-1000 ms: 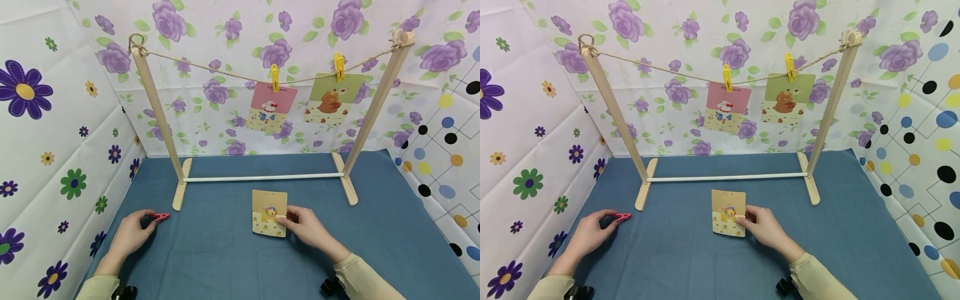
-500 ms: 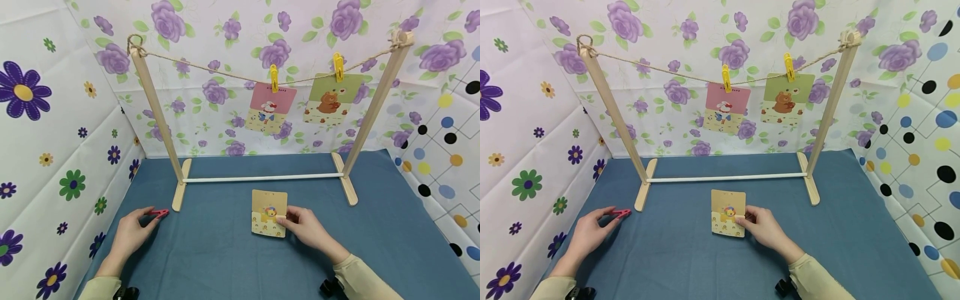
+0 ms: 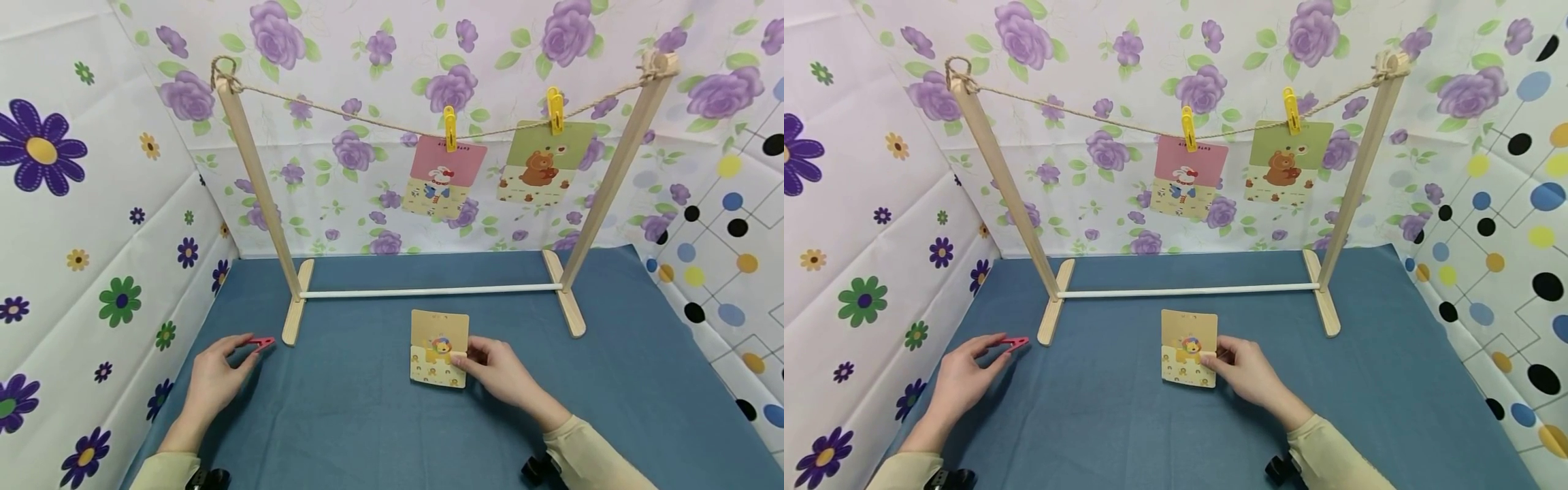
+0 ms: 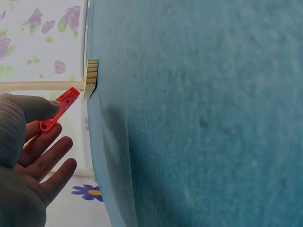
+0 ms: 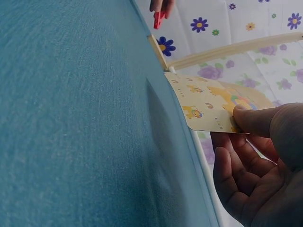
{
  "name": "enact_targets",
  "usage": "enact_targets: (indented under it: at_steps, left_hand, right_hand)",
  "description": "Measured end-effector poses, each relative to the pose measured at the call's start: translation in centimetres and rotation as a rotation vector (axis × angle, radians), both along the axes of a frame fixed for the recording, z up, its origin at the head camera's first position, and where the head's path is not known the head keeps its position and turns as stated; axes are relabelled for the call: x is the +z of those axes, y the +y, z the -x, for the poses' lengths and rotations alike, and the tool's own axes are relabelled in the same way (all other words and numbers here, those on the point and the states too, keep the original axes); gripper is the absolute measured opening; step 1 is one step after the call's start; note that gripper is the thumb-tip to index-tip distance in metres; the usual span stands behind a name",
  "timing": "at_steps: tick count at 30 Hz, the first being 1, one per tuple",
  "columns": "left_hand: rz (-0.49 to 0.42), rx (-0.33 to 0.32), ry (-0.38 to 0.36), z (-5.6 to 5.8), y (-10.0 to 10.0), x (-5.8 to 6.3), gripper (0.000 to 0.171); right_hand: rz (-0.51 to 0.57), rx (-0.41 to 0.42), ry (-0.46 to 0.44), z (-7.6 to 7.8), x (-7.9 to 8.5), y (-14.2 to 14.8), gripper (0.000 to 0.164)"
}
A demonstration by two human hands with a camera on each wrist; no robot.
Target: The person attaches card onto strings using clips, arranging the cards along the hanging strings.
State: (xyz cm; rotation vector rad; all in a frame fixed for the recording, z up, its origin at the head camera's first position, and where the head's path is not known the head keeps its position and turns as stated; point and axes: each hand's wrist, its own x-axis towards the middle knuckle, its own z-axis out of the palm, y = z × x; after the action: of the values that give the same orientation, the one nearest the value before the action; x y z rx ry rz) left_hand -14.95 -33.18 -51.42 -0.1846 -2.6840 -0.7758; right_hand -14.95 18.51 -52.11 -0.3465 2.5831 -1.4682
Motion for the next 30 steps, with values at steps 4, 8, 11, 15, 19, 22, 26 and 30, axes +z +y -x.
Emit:
enact_targets:
  at_steps: [4,8,11,15,19,22,26,30]
  left_hand:
    - [-0.010,0.003,-0.001,0.0,0.4,0.1,0.040]
    - [-0.024,-0.003,0.035,0.1,0.8,0.1,0.042]
    - [-0.031,-0.002,0.063,0.1,1.0,0.1,0.043]
    - [-0.042,0.003,0.065,0.0,1.4,0.1,0.044]
    - [-0.059,0.005,0.047,0.1,1.6,0.0,0.042]
    - [-0.082,0.009,0.025,0.1,1.7,0.0,0.039]
    - [-0.125,0.021,-0.021,0.1,1.9,0.3,0.037]
    - [-0.184,0.037,-0.083,0.1,2.2,0.6,0.038]
  right_hand:
    - [-0.001,0.001,-0.007,0.0,0.0,0.0,0.019]
    - [-0.003,0.001,-0.007,0.0,0.0,0.0,0.019]
    - [-0.002,0.000,-0.008,0.1,-0.1,0.0,0.019]
    - [0.004,0.000,-0.009,0.1,-0.2,0.0,0.019]
    - [0.002,0.005,-0.001,0.1,-0.3,-0.1,0.017]
    - [-0.002,0.009,0.007,0.1,-0.3,-0.1,0.015]
    - [-0.003,0.004,0.002,0.1,-0.3,-0.3,0.015]
    - [-0.001,0.011,0.001,0.1,-0.4,-0.4,0.015]
